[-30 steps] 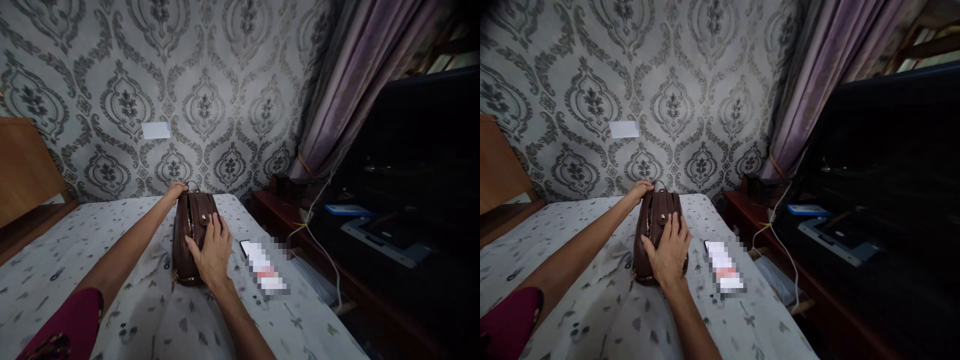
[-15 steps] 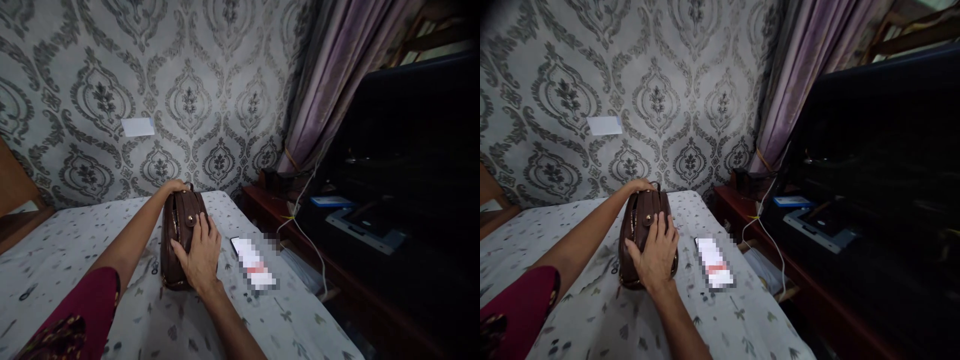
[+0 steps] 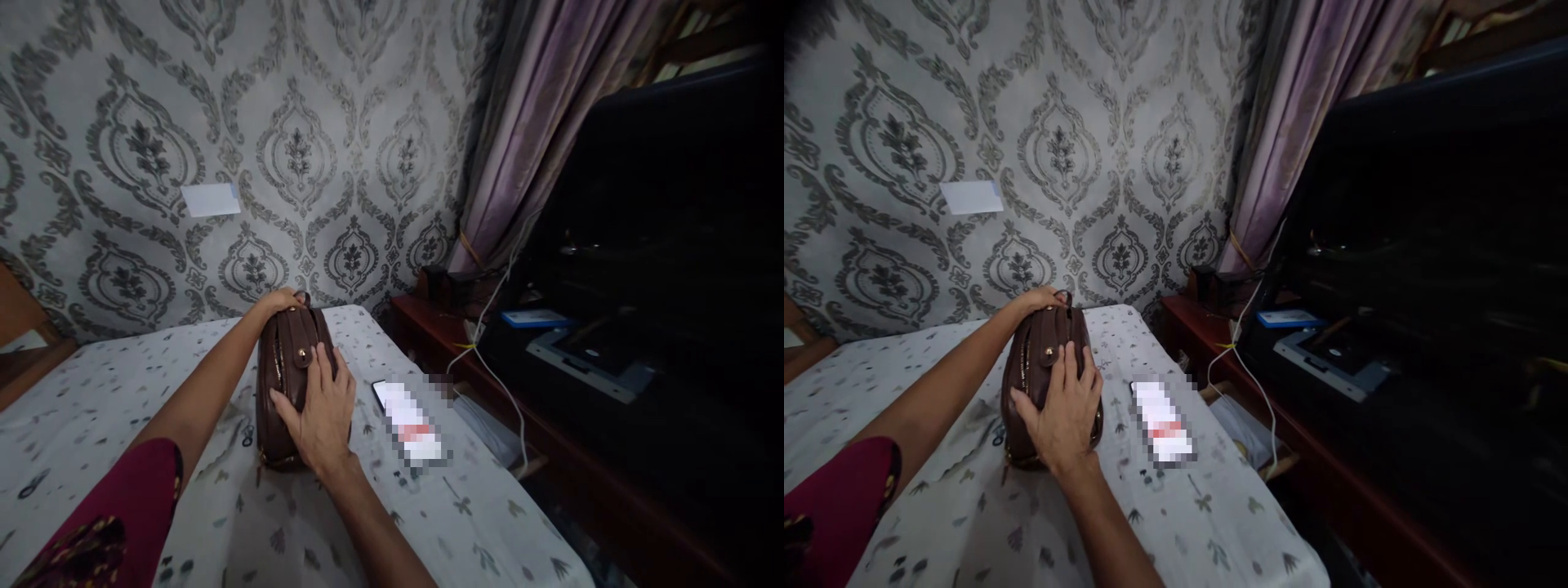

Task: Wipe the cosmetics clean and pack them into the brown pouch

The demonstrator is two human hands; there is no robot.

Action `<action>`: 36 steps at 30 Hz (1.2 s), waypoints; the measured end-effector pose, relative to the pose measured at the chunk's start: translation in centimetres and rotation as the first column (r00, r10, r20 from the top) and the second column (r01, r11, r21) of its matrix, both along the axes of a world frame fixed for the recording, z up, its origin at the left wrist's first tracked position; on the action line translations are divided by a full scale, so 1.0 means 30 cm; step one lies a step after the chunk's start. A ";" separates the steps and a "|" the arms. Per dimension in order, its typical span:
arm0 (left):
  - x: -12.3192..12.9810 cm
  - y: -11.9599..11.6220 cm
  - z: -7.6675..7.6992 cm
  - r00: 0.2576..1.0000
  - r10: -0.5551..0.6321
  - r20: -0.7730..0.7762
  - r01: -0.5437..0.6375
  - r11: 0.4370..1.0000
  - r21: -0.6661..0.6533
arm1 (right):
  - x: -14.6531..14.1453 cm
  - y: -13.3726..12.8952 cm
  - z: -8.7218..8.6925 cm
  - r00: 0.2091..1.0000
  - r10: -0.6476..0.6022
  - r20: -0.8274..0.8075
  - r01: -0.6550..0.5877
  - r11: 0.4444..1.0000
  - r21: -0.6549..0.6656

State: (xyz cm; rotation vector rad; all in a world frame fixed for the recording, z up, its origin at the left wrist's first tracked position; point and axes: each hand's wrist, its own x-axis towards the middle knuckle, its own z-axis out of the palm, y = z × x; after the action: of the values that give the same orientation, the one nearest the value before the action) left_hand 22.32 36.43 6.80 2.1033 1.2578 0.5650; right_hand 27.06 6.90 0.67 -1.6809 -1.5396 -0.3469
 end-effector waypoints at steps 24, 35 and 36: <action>-0.063 -0.067 0.017 0.905 -0.033 0.425 0.075 0.994 -0.083 | -0.007 0.005 -0.003 1.000 -0.030 0.000 0.030 0.999 0.042; -0.220 -0.112 0.011 0.953 -0.062 0.297 0.085 0.994 -0.065 | 0.002 -0.010 0.009 1.000 0.022 -0.005 -0.022 0.999 0.042; -0.223 -0.116 0.011 0.956 -0.068 0.286 0.086 0.995 -0.051 | 0.002 -0.011 0.007 1.000 0.026 -0.009 -0.025 0.999 0.047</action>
State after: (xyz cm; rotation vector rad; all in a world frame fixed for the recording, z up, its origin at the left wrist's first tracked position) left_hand 15.64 32.95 7.11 1.9289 1.0138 0.7528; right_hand 27.13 6.59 0.88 -1.6235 -1.5328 -0.3579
